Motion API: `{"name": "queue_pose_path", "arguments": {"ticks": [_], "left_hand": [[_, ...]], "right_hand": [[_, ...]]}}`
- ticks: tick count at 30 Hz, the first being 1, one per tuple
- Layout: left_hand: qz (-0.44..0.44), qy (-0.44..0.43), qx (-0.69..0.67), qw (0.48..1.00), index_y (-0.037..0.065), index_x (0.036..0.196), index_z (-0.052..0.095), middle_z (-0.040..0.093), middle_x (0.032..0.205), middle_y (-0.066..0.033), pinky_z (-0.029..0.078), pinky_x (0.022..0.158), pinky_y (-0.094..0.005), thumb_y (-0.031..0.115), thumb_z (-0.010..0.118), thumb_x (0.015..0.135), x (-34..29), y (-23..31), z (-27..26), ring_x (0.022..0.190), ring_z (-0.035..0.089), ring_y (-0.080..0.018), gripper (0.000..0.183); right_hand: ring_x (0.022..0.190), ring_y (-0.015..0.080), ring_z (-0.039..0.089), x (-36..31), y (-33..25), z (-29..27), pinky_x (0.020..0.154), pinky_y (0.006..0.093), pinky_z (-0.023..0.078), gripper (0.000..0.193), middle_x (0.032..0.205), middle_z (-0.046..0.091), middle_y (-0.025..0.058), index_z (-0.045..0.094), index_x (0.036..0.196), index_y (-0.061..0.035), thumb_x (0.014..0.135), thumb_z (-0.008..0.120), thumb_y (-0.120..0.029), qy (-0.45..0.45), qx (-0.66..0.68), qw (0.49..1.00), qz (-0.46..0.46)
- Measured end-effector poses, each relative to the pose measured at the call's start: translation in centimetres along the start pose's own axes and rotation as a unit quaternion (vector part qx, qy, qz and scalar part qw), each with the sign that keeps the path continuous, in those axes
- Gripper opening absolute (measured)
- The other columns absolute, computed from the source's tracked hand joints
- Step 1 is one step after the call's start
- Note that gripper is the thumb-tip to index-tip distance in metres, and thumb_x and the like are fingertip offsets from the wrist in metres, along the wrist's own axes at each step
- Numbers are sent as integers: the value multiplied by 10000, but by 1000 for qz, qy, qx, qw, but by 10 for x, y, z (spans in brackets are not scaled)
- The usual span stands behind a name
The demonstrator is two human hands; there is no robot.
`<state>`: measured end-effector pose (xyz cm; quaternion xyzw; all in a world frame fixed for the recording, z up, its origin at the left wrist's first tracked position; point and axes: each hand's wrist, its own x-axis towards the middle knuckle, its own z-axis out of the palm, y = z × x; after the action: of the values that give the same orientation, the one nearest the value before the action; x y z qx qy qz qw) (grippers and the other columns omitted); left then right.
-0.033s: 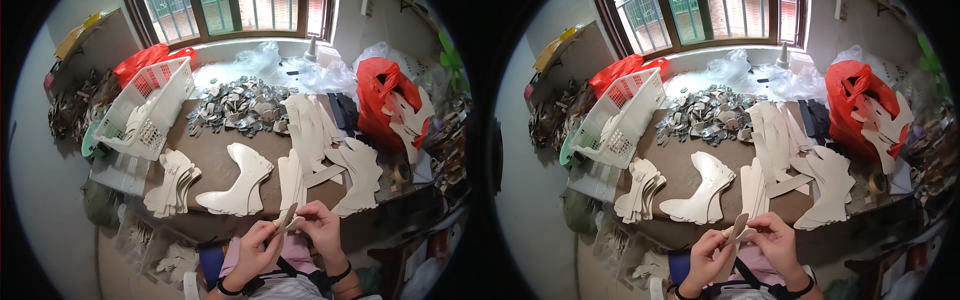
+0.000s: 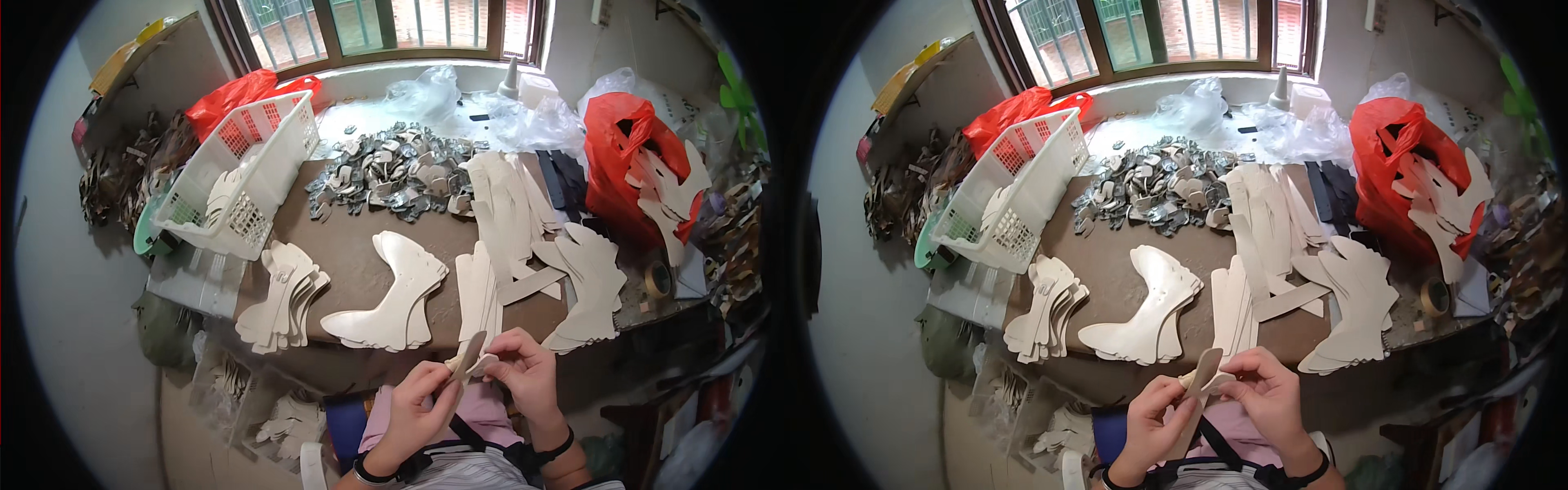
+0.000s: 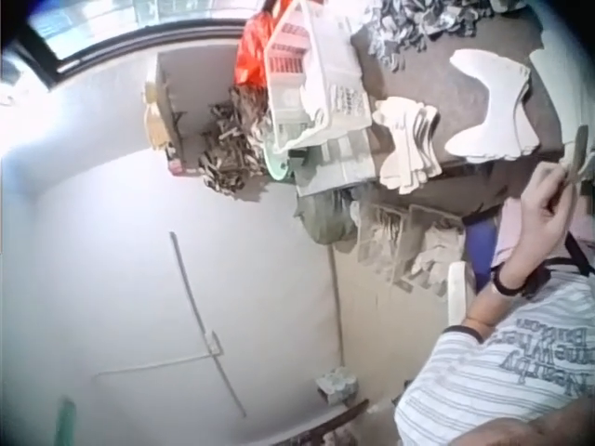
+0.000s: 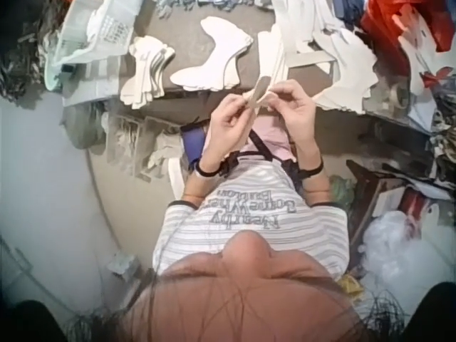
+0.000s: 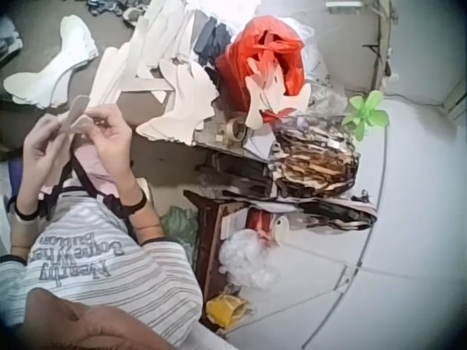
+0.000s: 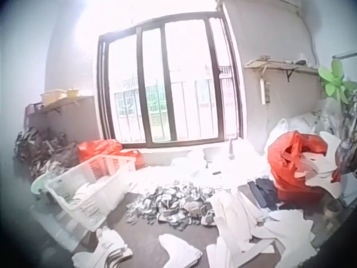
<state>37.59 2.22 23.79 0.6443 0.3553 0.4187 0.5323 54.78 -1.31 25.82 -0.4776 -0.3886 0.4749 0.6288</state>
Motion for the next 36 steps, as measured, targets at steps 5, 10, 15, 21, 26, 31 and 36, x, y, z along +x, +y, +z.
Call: {"name": "queue_pose_path", "arguments": {"ticks": [5,10,15,21,26,31,36], "left_hand": [[2,-3,8,1000,-58,1050,645,588,863,-67,434,643,-222,-41,659,816,-10,-2,-7,744,549,-105,236],[1,-28,54,998,-45,1037,660,600,812,-62,426,602,-228,-22,683,794,-13,10,-11,678,541,-111,245],[48,-17,53,997,-37,1037,664,611,809,-69,424,584,-234,-24,687,783,-15,6,-15,647,533,-117,255],[66,-26,72,995,-60,1004,635,589,801,-97,420,548,-248,-50,651,802,-16,12,-20,624,539,-145,203],[81,-32,80,993,-57,1014,635,582,792,-95,420,540,-252,-58,655,788,-17,12,-22,616,538,-147,227],[84,-18,66,994,-35,1029,641,587,805,-100,435,575,-258,-55,652,787,-16,11,-22,651,553,-160,242],[109,-8,62,992,-11,1013,643,599,819,-108,448,606,-279,-57,646,779,-12,7,-23,699,582,-193,239]], "right_hand": [[834,148,621,-11,7,7,734,256,561,125,979,539,92,627,914,78,801,624,134,-10,61,998,-21],[822,154,630,-12,9,15,719,261,568,120,973,543,88,632,906,78,797,636,127,20,49,999,-11],[819,156,633,-14,7,17,697,260,576,105,985,539,87,634,906,75,807,641,107,-2,40,999,13],[800,155,625,-14,11,25,663,250,575,96,968,538,90,618,900,64,812,633,99,16,87,996,21],[777,150,618,-15,11,31,633,243,564,81,948,542,88,614,875,51,810,632,95,32,97,995,21],[776,162,620,-13,3,29,634,248,571,81,954,537,102,598,881,66,813,634,89,-10,54,998,29],[836,151,627,-16,6,30,709,255,579,119,993,506,77,590,926,68,822,604,123,-36,75,996,44]]}}
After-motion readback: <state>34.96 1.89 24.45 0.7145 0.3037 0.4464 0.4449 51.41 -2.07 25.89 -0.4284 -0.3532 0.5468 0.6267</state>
